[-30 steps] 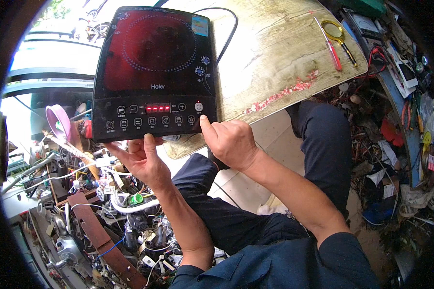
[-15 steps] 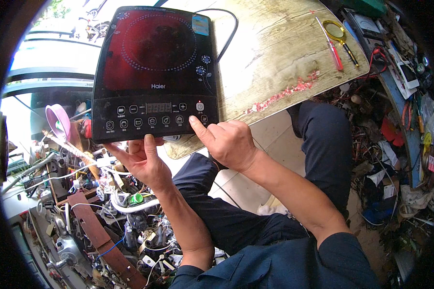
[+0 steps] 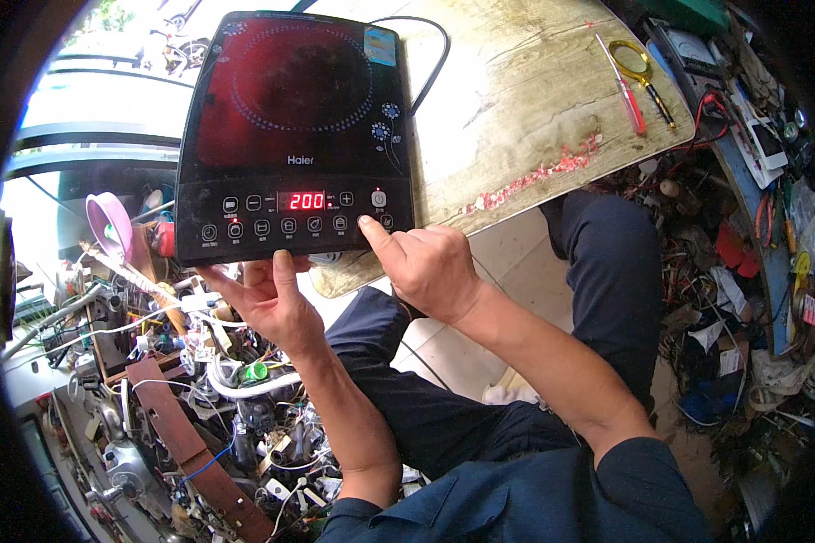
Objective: The person sits on the floor and uses a multimeter to test points on the circuit board of a disassembled induction cooktop. They then plug in the cooktop, press buttons on the control panel to verify the display, and continue testing the board with the multimeter.
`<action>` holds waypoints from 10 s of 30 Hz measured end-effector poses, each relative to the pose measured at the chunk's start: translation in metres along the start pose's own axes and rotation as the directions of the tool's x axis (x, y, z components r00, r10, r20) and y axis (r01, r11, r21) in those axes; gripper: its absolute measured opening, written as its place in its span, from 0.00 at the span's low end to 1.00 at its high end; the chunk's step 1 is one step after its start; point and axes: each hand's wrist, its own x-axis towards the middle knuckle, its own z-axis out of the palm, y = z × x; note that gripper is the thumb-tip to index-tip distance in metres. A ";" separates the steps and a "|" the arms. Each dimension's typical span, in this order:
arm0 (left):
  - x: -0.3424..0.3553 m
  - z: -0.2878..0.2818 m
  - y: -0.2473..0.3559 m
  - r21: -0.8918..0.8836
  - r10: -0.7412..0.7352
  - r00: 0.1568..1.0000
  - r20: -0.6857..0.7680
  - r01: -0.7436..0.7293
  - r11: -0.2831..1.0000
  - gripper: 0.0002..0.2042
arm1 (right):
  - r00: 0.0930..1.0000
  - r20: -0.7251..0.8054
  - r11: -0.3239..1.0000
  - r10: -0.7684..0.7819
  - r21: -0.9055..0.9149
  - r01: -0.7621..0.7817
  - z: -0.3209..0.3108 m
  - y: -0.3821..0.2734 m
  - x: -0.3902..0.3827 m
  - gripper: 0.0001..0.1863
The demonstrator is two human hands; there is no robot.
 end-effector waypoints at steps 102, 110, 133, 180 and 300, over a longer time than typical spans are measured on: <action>-0.036 0.058 0.066 0.555 0.363 0.846 0.390 -0.530 0.641 0.42 | 0.897 0.307 0.391 0.319 0.819 -0.420 -0.188 0.003 0.105 0.32; -0.010 0.016 0.058 0.381 0.112 0.962 0.248 -0.203 0.902 0.55 | 0.896 0.341 0.541 0.284 0.715 -0.443 -0.094 0.020 0.082 0.21; 0.010 -0.012 0.043 0.175 0.024 0.965 0.260 -0.072 0.982 0.54 | 0.862 0.316 0.827 0.396 0.286 -0.484 -0.004 -0.018 -0.007 0.35; -0.035 0.083 0.075 0.520 0.193 0.823 0.534 -0.500 0.693 0.48 | 0.809 0.285 0.347 0.514 0.794 -0.500 -0.194 0.025 0.066 0.31; -0.050 0.031 -0.011 0.564 0.458 0.809 0.369 -0.586 0.582 0.11 | 0.500 0.261 0.216 0.826 0.673 -0.708 -0.165 0.144 -0.042 0.21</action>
